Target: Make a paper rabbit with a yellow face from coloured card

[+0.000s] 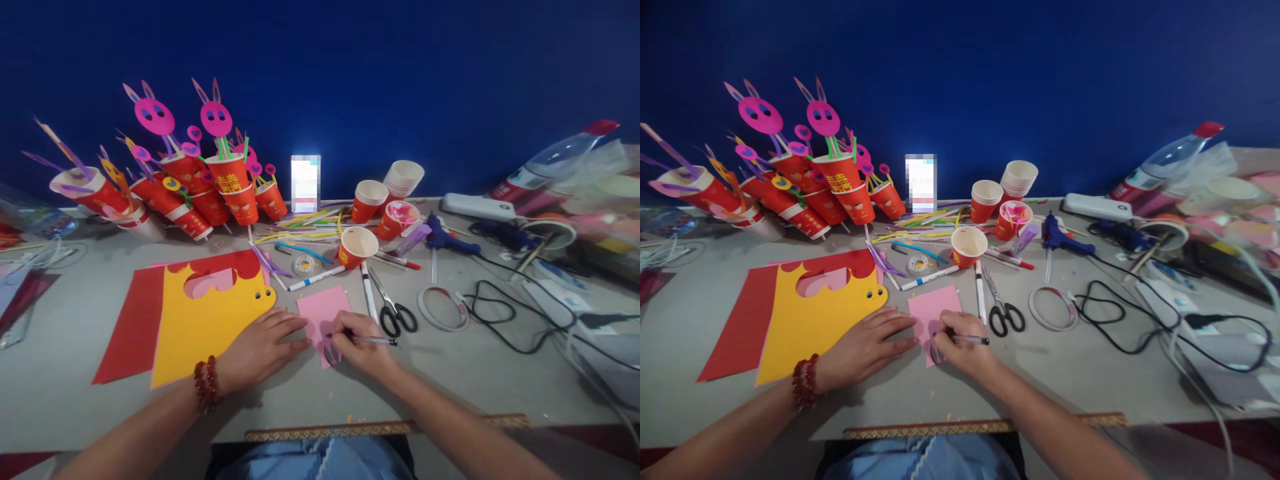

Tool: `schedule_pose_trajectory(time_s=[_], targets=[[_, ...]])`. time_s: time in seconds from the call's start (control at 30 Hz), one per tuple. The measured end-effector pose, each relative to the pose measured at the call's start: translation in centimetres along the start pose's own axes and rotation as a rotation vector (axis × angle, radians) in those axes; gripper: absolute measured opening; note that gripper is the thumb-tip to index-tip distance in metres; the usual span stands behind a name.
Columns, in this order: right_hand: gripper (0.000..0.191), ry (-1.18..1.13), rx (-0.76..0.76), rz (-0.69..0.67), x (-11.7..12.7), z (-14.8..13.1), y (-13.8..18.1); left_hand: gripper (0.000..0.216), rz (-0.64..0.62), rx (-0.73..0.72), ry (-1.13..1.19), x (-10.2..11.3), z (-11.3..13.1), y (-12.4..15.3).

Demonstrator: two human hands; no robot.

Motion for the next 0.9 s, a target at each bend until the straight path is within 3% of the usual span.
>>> schedule_pose_trajectory(time_s=[0.57, 0.77, 0.9], targets=[[0.021, 0.008, 0.023, -0.010, 0.00, 0.18, 0.11, 0.039, 0.017, -0.005, -0.001, 0.06, -0.01, 0.09], [0.018, -0.128, -0.025, 0.081, 0.82, 0.67, 0.24, 0.035, 0.017, -0.007, 0.005, 0.28, 0.11, -0.06], [0.018, -0.089, -0.063, 0.058, 0.50, 0.85, 0.14, 0.035, 0.007, 0.001, 0.015, 0.29, 0.13, -0.12]])
Point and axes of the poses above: each hand's wrist, its own y-axis away from the middle knuckle, its own x-axis out of the back of the hand, z = x × y, the point moved 10 cm from there along -y, towards the middle knuckle, and after that the axes turned 3 degrees about -x, right-handed, at the moved point
